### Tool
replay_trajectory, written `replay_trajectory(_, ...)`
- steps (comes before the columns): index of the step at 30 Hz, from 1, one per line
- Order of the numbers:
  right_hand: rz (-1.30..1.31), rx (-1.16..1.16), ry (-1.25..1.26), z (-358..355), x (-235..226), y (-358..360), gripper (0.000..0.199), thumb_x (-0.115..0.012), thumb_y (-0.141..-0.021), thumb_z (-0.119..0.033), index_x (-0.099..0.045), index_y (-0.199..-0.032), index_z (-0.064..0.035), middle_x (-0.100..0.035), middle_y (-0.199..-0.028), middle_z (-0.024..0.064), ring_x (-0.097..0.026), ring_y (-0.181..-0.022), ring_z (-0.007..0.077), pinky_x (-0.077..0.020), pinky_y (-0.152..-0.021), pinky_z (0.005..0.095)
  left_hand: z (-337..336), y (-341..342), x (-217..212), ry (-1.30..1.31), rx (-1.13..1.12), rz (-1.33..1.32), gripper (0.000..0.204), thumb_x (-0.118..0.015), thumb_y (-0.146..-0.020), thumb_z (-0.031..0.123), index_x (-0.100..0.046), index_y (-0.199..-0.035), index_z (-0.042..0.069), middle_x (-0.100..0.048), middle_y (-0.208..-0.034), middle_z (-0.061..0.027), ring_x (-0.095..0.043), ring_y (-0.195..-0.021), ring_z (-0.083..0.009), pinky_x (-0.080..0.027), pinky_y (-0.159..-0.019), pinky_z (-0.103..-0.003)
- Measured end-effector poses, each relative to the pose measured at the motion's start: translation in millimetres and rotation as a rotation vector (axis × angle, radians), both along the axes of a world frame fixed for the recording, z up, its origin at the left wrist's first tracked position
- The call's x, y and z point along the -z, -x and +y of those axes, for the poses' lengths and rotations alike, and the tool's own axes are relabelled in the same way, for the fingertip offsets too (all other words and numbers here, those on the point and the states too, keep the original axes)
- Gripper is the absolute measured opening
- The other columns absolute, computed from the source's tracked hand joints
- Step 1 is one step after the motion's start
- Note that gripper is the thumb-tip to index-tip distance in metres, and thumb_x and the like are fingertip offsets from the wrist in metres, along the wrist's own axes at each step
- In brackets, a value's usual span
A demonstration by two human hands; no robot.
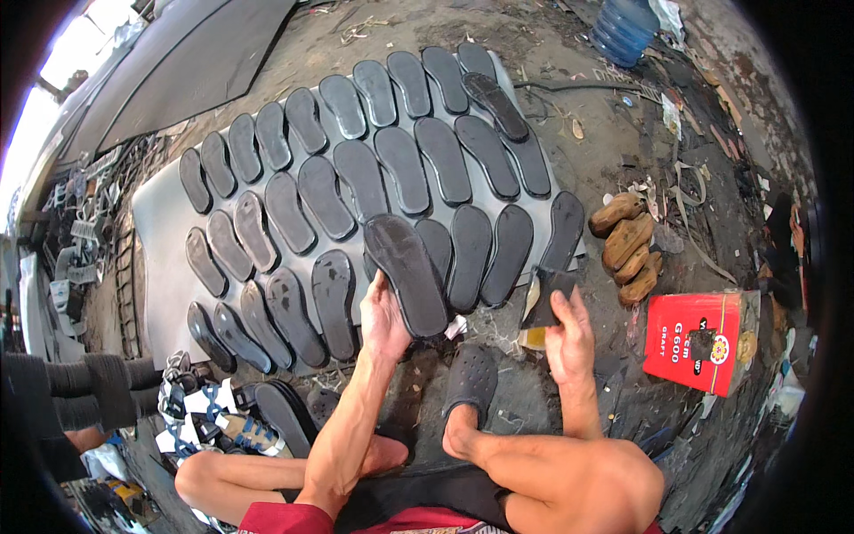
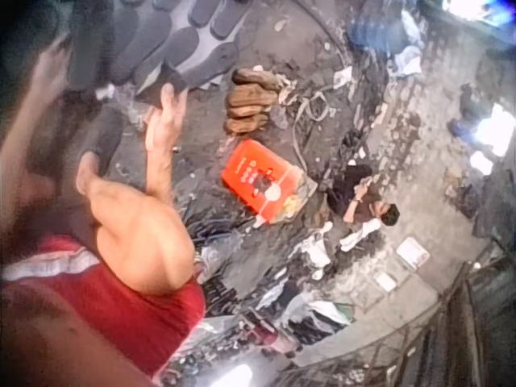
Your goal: The person sits on the ground and applies glue to the soles of black flip-flops using a small brush. They pick up each flip-flop, spread glue across the sole, and place it back on a sheet. The process is repeated for multiple flip-flops.
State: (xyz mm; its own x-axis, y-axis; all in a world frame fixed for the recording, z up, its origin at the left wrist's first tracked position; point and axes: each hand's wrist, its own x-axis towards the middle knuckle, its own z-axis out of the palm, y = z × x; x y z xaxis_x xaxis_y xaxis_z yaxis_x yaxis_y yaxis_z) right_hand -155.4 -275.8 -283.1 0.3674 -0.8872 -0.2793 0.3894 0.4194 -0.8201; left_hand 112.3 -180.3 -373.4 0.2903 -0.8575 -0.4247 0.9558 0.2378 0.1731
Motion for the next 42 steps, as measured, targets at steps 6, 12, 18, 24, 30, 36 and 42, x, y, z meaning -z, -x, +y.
replay_trajectory(6,-0.002,0.000,-0.095,-0.1,11.5,7.1,0.040,-0.064,-0.110,-0.014,-0.060,-0.150,-0.0093,-0.072,-0.133,0.0005,-0.070,-0.119,0.0145,-0.0561,-0.104,0.0339,-172.0,-64.9,-35.3,0.027,0.112,-0.298,0.060,-0.040,-0.119,0.038,-0.034,-0.169,0.004,-0.046,-0.168,-0.0236,-0.056,-0.145,-0.0420,-0.044,-0.124,-0.055)
replay_trajectory(12,-0.027,-0.011,-0.099,-10.0,14.5,4.7,0.039,-0.064,-0.110,-0.014,-0.061,-0.149,-0.0088,-0.072,-0.134,0.0006,-0.069,-0.121,0.0151,-0.0565,-0.104,0.0372,-126.5,-65.6,6.5,-0.403,-0.092,-0.837,0.058,-0.061,-0.110,0.024,-0.047,-0.163,0.006,-0.056,-0.157,-0.0170,-0.064,-0.132,-0.0320,-0.049,-0.115,-0.045)
replay_trajectory(18,-0.086,0.003,-0.113,-9.3,7.1,10.8,0.033,-0.062,-0.111,-0.013,-0.063,-0.144,-0.0074,-0.074,-0.132,0.0045,-0.072,-0.119,0.0171,-0.0591,-0.103,0.0362,134.6,-84.3,18.4,-1.222,-0.719,-1.297,0.063,-0.066,-0.089,-0.003,-0.051,-0.151,-0.004,-0.061,-0.138,-0.0161,-0.064,-0.124,-0.0313,-0.043,-0.118,-0.044)
replay_trajectory(24,-0.195,-0.096,-0.106,-9.1,14.5,-21.8,0.035,-0.063,-0.111,-0.015,-0.064,-0.144,-0.0067,-0.073,-0.134,0.0048,-0.071,-0.121,0.0177,-0.0554,-0.105,0.0377,374.6,-115.3,171.7,-2.580,-0.239,-0.538,0.104,-0.089,-0.079,0.032,-0.035,-0.168,0.026,-0.056,-0.153,-0.0196,-0.060,-0.126,-0.0375,-0.042,-0.113,-0.057)
replay_trajectory(30,-0.206,-0.112,-0.072,0.9,5.0,-23.7,0.032,-0.063,-0.110,-0.013,-0.065,-0.141,-0.0061,-0.074,-0.132,0.0045,-0.070,-0.122,0.0167,-0.0539,-0.108,0.0362,340.5,-60.9,133.9,-2.372,-0.072,-0.584,0.132,-0.100,-0.058,0.028,-0.027,-0.168,0.019,-0.056,-0.139,-0.0225,-0.057,-0.128,-0.0415,-0.040,-0.114,-0.058)
replay_trajectory(36,-0.195,-0.144,-0.086,2.5,3.0,-23.0,0.033,-0.064,-0.109,-0.014,-0.066,-0.142,-0.0066,-0.074,-0.133,0.0038,-0.070,-0.123,0.0160,-0.0545,-0.108,0.0363,294.0,-40.2,20.5,-2.185,0.056,-0.665,0.126,-0.098,-0.056,0.027,-0.027,-0.158,0.003,-0.051,-0.146,-0.0281,-0.052,-0.138,-0.0438,-0.043,-0.118,-0.054)
replay_trajectory(42,-0.195,-0.123,-0.117,6.5,0.8,-24.6,0.034,-0.064,-0.109,-0.013,-0.066,-0.143,-0.0062,-0.074,-0.133,0.0041,-0.070,-0.123,0.0167,-0.0554,-0.107,0.0370,324.4,-59.2,47.3,-1.958,-0.054,-0.416,0.115,-0.098,-0.059,0.022,-0.031,-0.147,-0.005,-0.054,-0.144,-0.0311,-0.062,-0.128,-0.0417,-0.052,-0.110,-0.050)
